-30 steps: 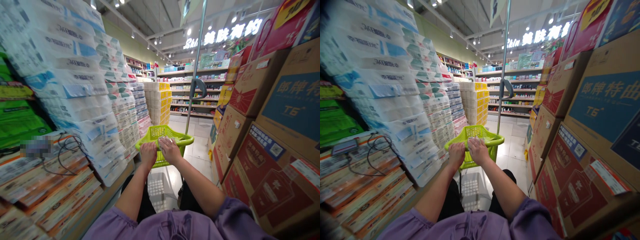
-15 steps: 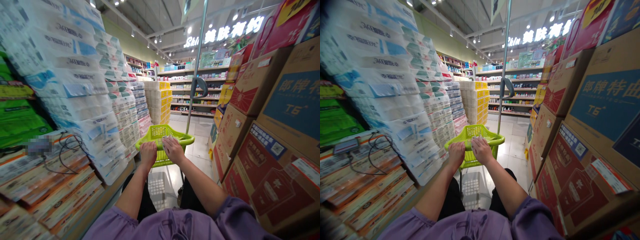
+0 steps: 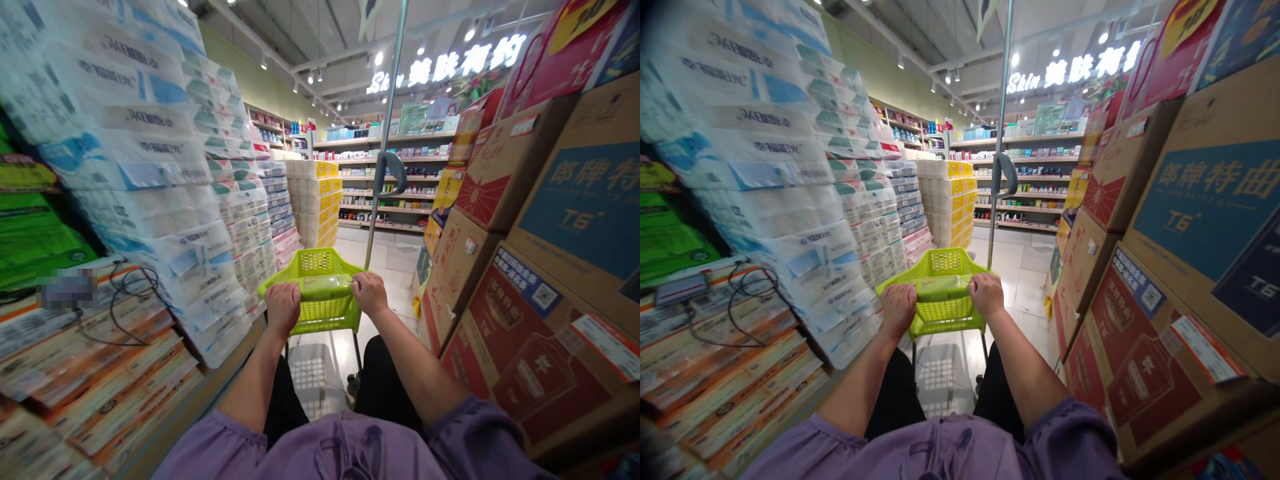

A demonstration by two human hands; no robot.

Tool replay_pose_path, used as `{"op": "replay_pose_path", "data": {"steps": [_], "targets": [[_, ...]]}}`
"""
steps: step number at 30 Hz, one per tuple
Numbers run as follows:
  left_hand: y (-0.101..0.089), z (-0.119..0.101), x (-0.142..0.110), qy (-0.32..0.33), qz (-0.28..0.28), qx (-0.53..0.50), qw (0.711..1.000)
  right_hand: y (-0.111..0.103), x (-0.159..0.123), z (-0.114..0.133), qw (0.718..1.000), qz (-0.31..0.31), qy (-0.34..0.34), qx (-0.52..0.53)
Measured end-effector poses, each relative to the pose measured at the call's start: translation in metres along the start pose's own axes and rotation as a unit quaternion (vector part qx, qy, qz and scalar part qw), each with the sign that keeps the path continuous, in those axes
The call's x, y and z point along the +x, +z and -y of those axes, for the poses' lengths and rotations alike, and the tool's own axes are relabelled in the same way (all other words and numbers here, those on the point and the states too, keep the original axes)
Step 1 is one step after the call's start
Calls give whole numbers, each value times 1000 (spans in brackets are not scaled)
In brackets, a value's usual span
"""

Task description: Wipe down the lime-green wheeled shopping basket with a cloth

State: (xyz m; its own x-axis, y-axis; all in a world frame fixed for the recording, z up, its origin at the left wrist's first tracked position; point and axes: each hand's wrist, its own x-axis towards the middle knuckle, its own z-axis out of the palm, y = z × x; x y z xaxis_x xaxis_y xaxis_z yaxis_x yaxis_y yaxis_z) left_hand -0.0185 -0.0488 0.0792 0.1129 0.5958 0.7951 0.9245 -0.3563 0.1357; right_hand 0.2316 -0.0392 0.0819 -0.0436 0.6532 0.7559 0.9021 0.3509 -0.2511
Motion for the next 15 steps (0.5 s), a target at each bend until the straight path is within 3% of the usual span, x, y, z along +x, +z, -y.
{"op": "replay_pose_path", "data": {"steps": [7,11,13,15], "targets": [[-12,21,-5,16,-8,-16,1000,-23,12,-37,988,89,-48,116],[-15,23,-5,13,-12,-26,1000,-26,14,-56,958,97,94,252],[-14,22,-4,8,-18,-27,999,-23,12,-59,940,102,165,279],[-13,20,-4,0,-24,-25,999,-19,8,-58,934,102,192,284]]}}
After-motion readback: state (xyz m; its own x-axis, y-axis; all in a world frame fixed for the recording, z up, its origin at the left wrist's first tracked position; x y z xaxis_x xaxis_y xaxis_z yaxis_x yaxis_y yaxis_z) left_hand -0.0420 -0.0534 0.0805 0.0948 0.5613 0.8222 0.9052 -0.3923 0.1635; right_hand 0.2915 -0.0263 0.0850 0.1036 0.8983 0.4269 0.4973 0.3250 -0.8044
